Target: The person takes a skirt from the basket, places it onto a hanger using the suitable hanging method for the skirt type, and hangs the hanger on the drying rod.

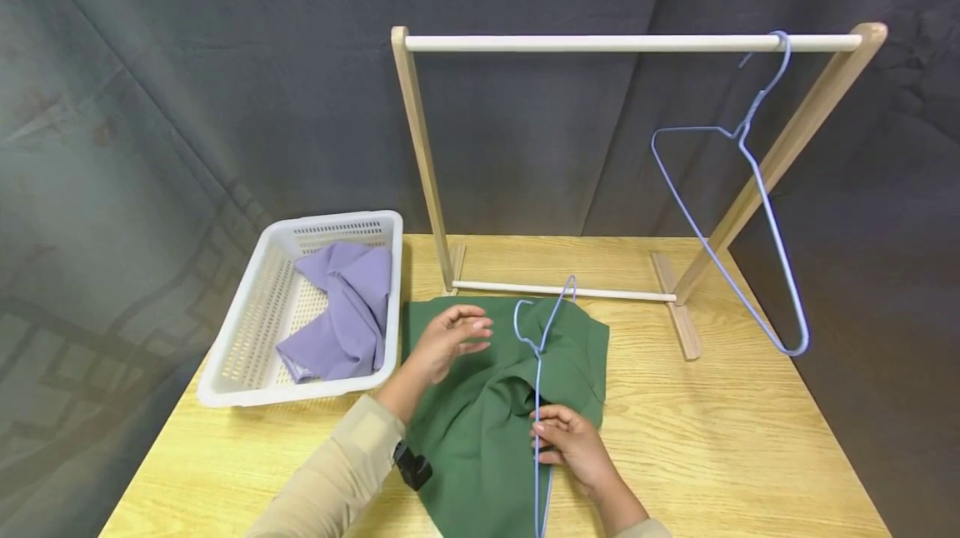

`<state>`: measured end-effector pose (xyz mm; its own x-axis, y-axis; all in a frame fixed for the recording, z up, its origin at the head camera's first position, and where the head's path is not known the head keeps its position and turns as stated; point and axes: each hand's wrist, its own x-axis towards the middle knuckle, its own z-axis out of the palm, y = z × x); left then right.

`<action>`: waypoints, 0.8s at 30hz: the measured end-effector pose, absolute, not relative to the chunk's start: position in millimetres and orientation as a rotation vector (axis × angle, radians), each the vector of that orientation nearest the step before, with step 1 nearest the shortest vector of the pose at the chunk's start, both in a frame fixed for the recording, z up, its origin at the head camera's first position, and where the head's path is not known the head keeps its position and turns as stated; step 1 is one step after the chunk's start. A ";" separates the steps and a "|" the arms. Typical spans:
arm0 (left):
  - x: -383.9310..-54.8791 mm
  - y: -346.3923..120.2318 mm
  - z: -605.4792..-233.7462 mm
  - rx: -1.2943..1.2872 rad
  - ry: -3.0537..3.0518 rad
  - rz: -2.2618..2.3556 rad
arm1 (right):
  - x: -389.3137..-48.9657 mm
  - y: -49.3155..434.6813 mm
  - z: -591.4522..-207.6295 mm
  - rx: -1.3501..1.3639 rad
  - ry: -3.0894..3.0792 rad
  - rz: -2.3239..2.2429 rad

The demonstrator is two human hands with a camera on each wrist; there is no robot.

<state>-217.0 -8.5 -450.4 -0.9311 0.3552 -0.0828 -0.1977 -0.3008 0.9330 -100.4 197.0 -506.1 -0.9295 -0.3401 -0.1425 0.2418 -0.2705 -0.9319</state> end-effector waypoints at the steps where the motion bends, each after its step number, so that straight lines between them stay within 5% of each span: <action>1: -217.4 -8.3 -449.9 0.203 1.596 2.285 | -100.6 196.5 -506.2 -0.117 1.627 -2.242; 24: -217.6 3.3 -432.7 0.292 1.495 2.342 | -102.9 189.2 -507.9 -0.007 1.716 -2.142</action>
<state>-217.6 3.3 -432.7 -0.9190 0.3940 -0.0126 -0.1772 -0.3844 0.9060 -102.9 189.2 -507.9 -0.9222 -0.3046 -0.2381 0.2989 -0.1710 -0.9389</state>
